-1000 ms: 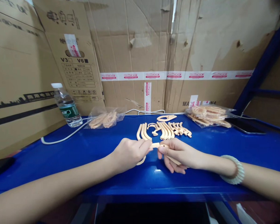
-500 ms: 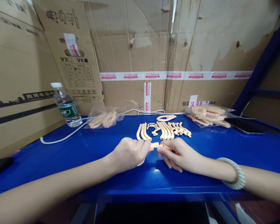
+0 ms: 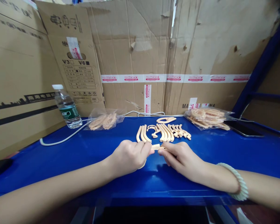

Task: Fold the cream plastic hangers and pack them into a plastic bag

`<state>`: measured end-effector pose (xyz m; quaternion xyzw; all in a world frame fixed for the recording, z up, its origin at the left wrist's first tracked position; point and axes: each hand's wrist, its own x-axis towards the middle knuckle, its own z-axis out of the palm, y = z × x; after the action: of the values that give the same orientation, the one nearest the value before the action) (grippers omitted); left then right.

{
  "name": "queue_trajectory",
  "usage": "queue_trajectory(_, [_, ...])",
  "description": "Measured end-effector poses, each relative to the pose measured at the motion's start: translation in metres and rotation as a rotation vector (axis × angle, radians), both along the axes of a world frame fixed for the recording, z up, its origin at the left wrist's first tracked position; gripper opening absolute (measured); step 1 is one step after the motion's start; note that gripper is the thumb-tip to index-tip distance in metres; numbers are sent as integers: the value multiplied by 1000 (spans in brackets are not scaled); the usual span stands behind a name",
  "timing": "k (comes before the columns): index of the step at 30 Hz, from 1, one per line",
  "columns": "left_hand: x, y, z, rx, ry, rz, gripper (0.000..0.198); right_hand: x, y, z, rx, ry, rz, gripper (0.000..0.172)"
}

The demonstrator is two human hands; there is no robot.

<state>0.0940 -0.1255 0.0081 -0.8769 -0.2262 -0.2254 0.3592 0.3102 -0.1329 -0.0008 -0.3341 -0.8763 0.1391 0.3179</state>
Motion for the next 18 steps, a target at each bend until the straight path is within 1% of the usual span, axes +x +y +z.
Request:
queue_trajectory(3, [0,0,1,76,-24,-41,42,1,-2,-3,19,-11,-13,37])
queue_trajectory(5, [-1,3,1,58,-50,-62,43,0,-4,-5,67,-30,-7,35])
queue_trajectory(8, [-6,11,-3,-117,-105,-36,44,-1,-6,-6,203,-83,42,31])
queue_trajectory(10, [-9,16,-5,-234,-131,3,46,0,-4,-2,221,-46,46,31])
queue_trajectory(11, [-10,17,-5,-287,-147,27,47,2,-1,3,193,2,26,32])
queue_trajectory(13, [-10,16,-4,-439,-208,64,46,11,10,16,123,110,-43,34])
queue_trajectory(15, [-8,13,-1,-661,-323,75,42,27,25,30,73,168,-110,36])
queue_trajectory(17, [-5,10,4,-929,-483,71,39,47,41,44,96,107,-129,38])
queue_trajectory(18, [-3,10,5,-1075,-575,69,39,57,50,49,130,41,-108,39])
